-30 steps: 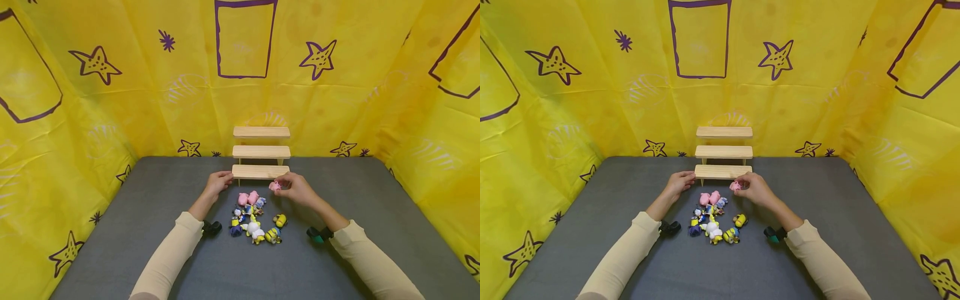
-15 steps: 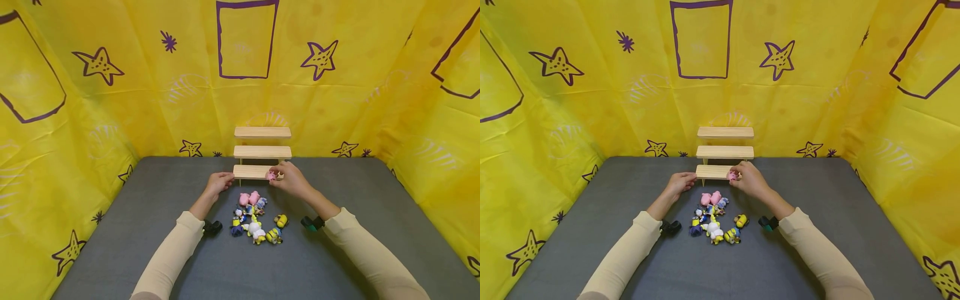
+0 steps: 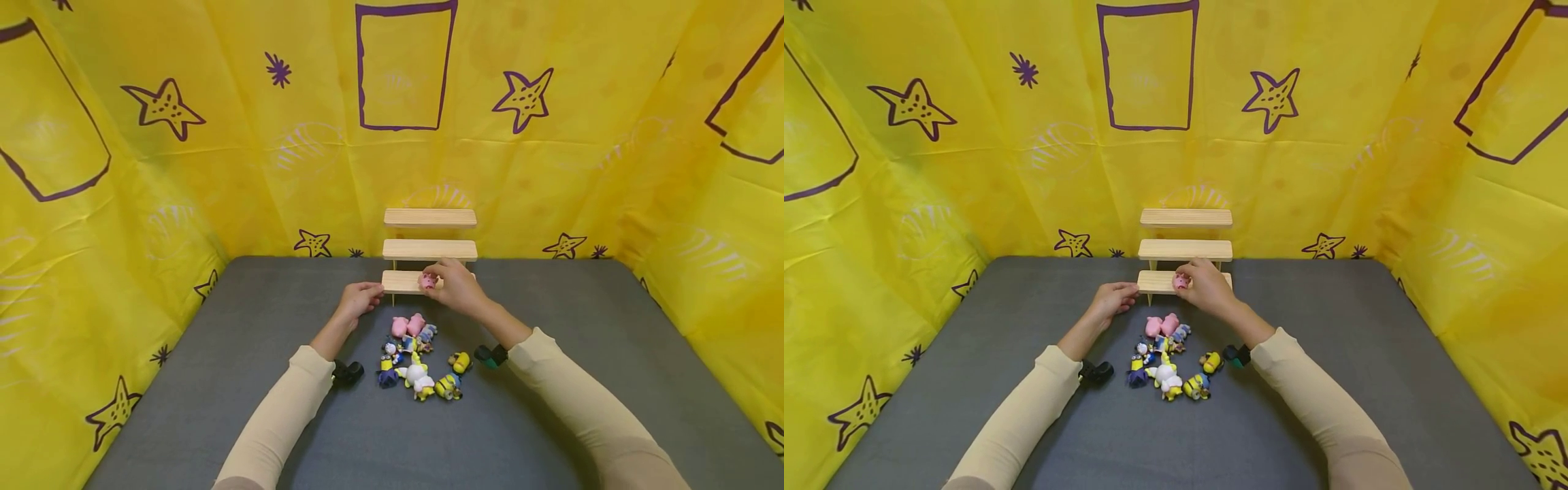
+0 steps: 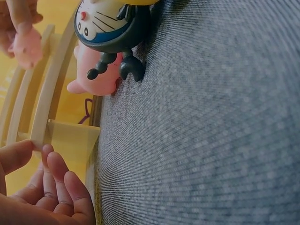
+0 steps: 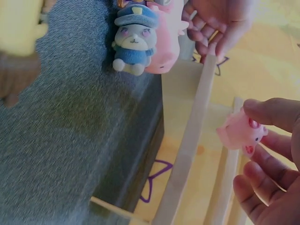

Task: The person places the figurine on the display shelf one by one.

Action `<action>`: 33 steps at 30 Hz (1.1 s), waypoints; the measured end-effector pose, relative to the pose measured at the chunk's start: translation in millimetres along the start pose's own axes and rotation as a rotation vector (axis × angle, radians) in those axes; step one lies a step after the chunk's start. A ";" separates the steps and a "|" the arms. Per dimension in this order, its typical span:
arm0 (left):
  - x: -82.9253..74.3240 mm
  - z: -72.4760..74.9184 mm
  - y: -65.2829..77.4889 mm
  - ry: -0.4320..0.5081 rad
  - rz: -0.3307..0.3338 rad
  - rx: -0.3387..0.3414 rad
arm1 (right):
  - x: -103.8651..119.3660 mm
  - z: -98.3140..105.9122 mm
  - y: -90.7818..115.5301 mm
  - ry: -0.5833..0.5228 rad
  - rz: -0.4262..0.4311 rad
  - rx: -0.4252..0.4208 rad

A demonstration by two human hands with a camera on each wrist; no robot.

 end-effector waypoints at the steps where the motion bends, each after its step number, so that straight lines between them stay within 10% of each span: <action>1: 0.3 0.2 -0.5 0.003 0.001 0.001 | 1.3 -1.8 -1.6 0.004 0.007 -0.005; 33: -0.1 0.5 -0.2 0.050 0.030 0.042 | 21.7 -48.8 -30.9 0.125 0.112 -0.035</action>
Point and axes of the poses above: each hand's wrist, its own y-axis away from the middle knuckle, its own z-axis out of the back of the hand, x = y × z, the point moved 2 cm from there along -y, towards the middle knuckle, and after that the axes turned 3 degrees about -z, right-handed, at the moved point
